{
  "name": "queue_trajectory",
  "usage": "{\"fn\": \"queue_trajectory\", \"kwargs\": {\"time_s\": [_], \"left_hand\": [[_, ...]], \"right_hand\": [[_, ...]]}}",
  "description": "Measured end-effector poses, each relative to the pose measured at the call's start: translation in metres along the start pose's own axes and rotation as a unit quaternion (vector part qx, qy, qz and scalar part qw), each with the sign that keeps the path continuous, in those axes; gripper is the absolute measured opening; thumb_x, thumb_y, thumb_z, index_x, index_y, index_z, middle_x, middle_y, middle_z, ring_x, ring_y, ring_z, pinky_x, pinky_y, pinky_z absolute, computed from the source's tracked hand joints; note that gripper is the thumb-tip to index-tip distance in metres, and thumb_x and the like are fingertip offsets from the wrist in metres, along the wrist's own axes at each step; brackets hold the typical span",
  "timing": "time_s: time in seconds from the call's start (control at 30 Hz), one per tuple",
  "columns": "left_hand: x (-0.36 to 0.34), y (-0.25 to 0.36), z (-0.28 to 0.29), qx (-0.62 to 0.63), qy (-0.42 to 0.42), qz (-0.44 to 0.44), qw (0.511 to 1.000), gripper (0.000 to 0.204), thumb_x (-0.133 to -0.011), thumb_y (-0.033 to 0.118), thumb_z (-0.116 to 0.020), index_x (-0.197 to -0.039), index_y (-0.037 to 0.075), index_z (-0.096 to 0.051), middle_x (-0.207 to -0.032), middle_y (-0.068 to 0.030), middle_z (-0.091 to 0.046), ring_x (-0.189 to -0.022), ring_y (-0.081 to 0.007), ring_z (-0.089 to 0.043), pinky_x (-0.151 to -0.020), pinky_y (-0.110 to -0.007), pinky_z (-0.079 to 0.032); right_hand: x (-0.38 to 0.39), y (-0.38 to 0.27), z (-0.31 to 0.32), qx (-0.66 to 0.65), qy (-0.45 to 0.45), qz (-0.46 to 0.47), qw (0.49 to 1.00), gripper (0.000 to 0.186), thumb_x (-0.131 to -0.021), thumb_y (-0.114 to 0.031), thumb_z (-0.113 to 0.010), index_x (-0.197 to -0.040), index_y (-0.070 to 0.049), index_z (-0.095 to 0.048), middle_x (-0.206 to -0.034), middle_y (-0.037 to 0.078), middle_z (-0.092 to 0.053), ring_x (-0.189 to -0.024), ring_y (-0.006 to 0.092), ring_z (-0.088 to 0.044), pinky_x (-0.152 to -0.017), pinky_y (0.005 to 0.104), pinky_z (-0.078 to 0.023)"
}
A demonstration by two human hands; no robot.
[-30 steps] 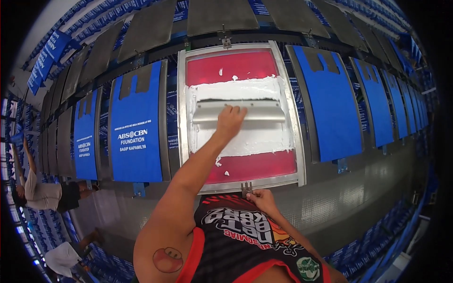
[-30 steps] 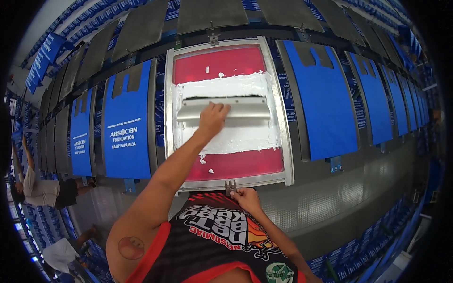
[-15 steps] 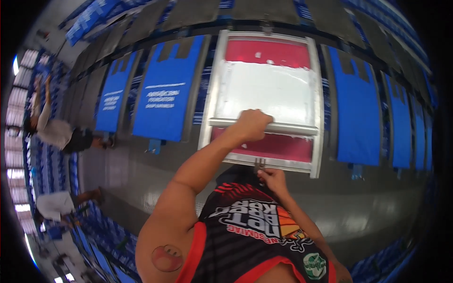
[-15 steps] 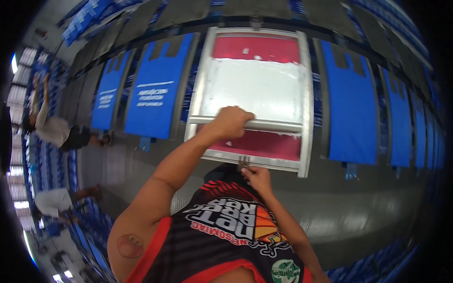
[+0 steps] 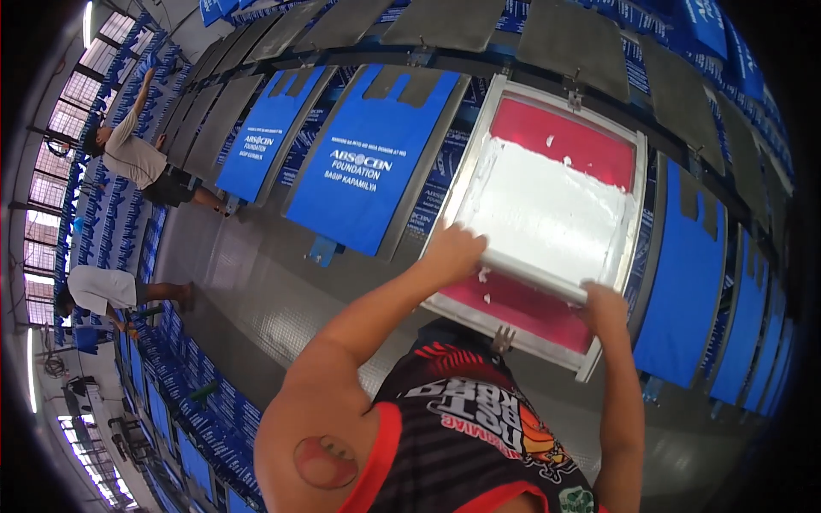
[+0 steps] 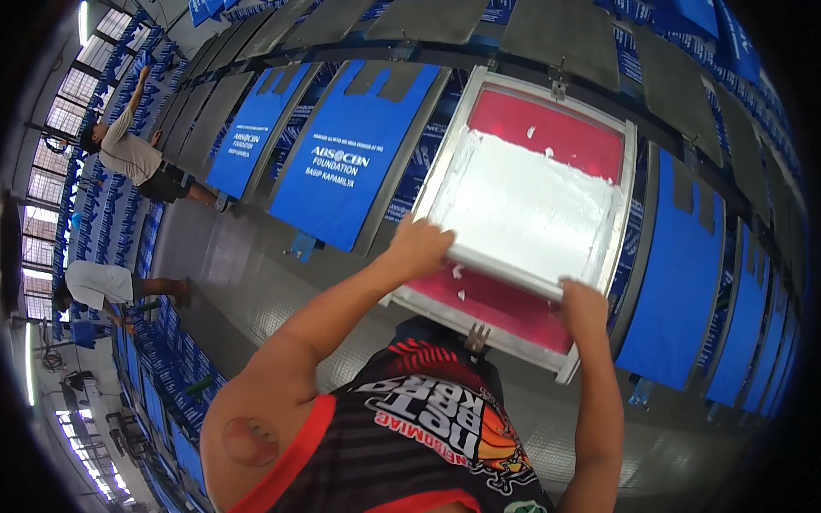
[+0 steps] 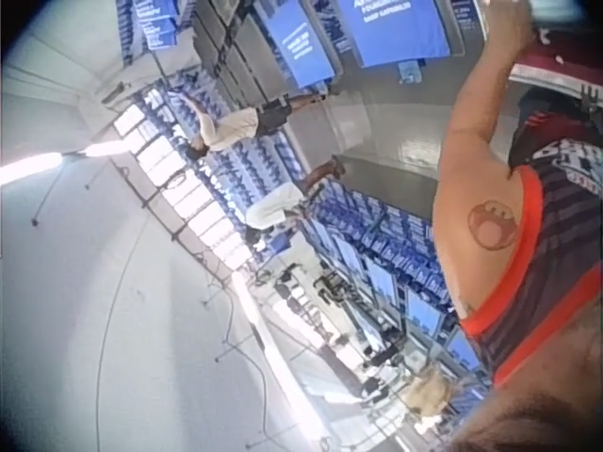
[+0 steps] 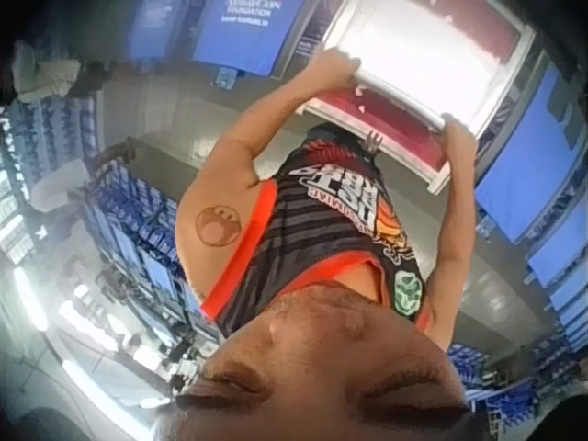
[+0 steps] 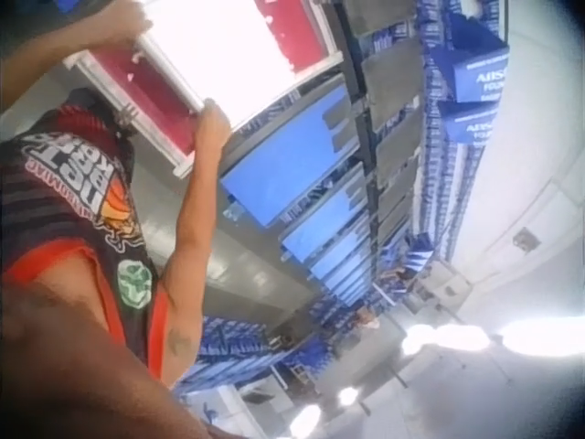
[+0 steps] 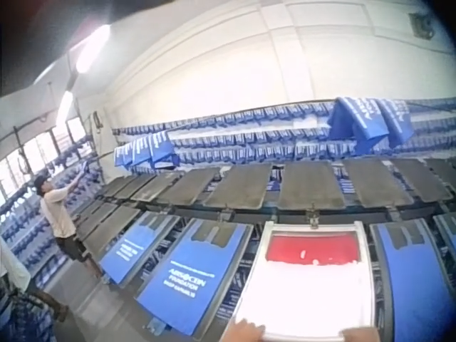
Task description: Printing logos onto fabric panels using a silk screen frame and squeegee with white ink.
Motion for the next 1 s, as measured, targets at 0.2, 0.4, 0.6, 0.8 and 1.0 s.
{"fn": "queue_trajectory", "kwargs": {"time_s": [0.2,0.4,0.6,0.8,1.0], "left_hand": [[-0.010,-0.022,-0.044,0.076,0.076,-0.021,0.994,0.006,-0.069,0.006,-0.058,-0.073,0.008,-0.061,-0.073,-0.0131,-0.063,-0.075,-0.0355,-0.060,-0.073,-0.048,-0.047],[-0.181,-0.075,0.020,-0.027,0.037,-0.004,0.999,0.027,-0.073,0.028,-0.072,-0.091,0.009,-0.067,-0.081,-0.0156,-0.067,-0.079,-0.0326,-0.066,-0.069,-0.045,-0.051],[-0.028,-0.029,-0.014,-0.018,-0.041,-0.023,0.999,0.017,-0.069,0.009,-0.062,-0.086,0.009,-0.064,-0.078,-0.0142,-0.066,-0.075,-0.0322,-0.066,-0.062,-0.047,-0.052],[-0.128,-0.050,-0.024,-0.020,0.114,-0.008,0.993,0.006,-0.071,0.008,-0.061,-0.076,0.006,-0.062,-0.069,-0.0147,-0.062,-0.066,-0.0359,-0.063,-0.059,-0.046,-0.052],[-0.135,-0.052,0.013,-0.047,-0.011,-0.004,0.999,0.025,-0.073,0.028,-0.070,-0.087,0.009,-0.066,-0.074,-0.0154,-0.066,-0.071,-0.0329,-0.066,-0.064,-0.047,-0.052]], "right_hand": [[0.015,0.025,-0.062,0.076,0.079,-0.061,0.992,0.017,-0.068,-0.009,-0.061,-0.084,-0.013,-0.065,-0.073,0.010,-0.065,-0.066,0.0308,-0.063,-0.058,0.0436,-0.051],[-0.169,0.085,0.004,0.099,-0.017,-0.083,0.991,0.025,-0.070,-0.026,-0.069,-0.091,-0.013,-0.065,-0.080,0.012,-0.068,-0.076,0.0320,-0.066,-0.065,0.0435,-0.052],[-0.007,0.022,-0.030,0.009,-0.051,-0.107,0.993,0.017,-0.073,-0.010,-0.059,-0.086,-0.016,-0.068,-0.079,0.010,-0.068,-0.077,0.0288,-0.067,-0.067,0.0434,-0.053],[-0.109,0.078,-0.023,0.060,0.025,-0.122,0.990,0.014,-0.077,-0.015,-0.057,-0.085,-0.014,-0.069,-0.074,0.009,-0.068,-0.070,0.0275,-0.067,-0.060,0.0402,-0.053],[-0.118,0.071,0.007,0.022,-0.098,-0.109,0.989,0.029,-0.070,-0.021,-0.067,-0.099,-0.015,-0.066,-0.089,0.011,-0.069,-0.084,0.0290,-0.067,-0.071,0.0427,-0.053]]}}
Point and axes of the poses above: each hand's wrist, its own x-axis away from the middle knuckle, its own z-axis out of the back of the hand, y = z × x, the point moved 2 cm from there along -x, towards the middle knuckle
